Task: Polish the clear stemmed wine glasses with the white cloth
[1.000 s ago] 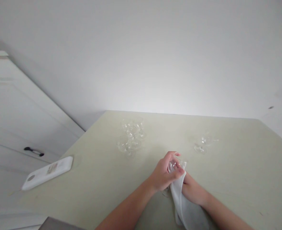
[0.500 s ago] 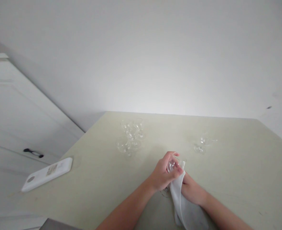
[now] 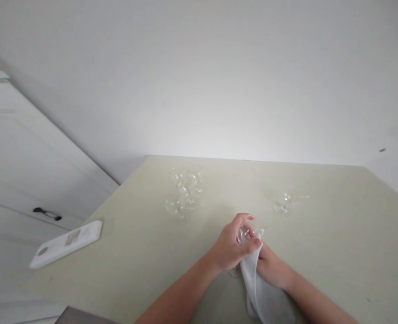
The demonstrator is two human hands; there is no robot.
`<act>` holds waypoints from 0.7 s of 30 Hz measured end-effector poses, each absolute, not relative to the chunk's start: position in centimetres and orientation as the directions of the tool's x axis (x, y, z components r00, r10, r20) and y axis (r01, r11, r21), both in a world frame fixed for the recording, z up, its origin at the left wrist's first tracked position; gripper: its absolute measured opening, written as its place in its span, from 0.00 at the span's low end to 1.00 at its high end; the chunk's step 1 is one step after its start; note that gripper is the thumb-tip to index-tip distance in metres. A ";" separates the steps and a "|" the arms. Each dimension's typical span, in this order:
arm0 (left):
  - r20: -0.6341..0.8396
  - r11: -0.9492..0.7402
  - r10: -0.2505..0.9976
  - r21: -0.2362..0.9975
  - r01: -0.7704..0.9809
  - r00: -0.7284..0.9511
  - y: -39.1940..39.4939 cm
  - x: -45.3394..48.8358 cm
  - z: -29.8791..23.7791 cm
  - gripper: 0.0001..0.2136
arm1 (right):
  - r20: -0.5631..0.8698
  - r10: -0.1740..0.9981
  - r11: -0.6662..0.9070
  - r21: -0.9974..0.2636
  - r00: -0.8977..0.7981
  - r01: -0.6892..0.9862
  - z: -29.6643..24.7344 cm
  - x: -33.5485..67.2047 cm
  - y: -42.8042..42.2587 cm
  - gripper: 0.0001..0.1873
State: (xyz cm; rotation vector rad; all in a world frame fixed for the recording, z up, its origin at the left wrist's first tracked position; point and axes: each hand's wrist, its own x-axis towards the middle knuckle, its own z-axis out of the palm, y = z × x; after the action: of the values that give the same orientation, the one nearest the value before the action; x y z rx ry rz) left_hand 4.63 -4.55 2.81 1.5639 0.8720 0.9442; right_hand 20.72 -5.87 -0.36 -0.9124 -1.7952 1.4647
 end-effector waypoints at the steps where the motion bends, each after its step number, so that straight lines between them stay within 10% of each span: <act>1: 0.125 -0.171 0.898 0.983 0.073 0.422 -4.6 4.6 2.9 0.26 | 0.054 0.831 0.142 -0.983 -0.554 0.117 -0.2 20.7 -5.9 0.18; 21: 0.169 -0.302 0.882 0.920 0.251 0.439 -5.1 4.5 3.7 0.30 | 0.017 0.813 0.128 -0.980 -0.582 0.150 0.2 20.9 -5.9 0.15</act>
State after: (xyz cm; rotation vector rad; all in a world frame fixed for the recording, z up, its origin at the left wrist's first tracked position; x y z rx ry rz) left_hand 4.54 -5.09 3.72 1.7955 0.9717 0.8844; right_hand 20.87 -5.90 0.25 -0.9280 -1.8370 1.4921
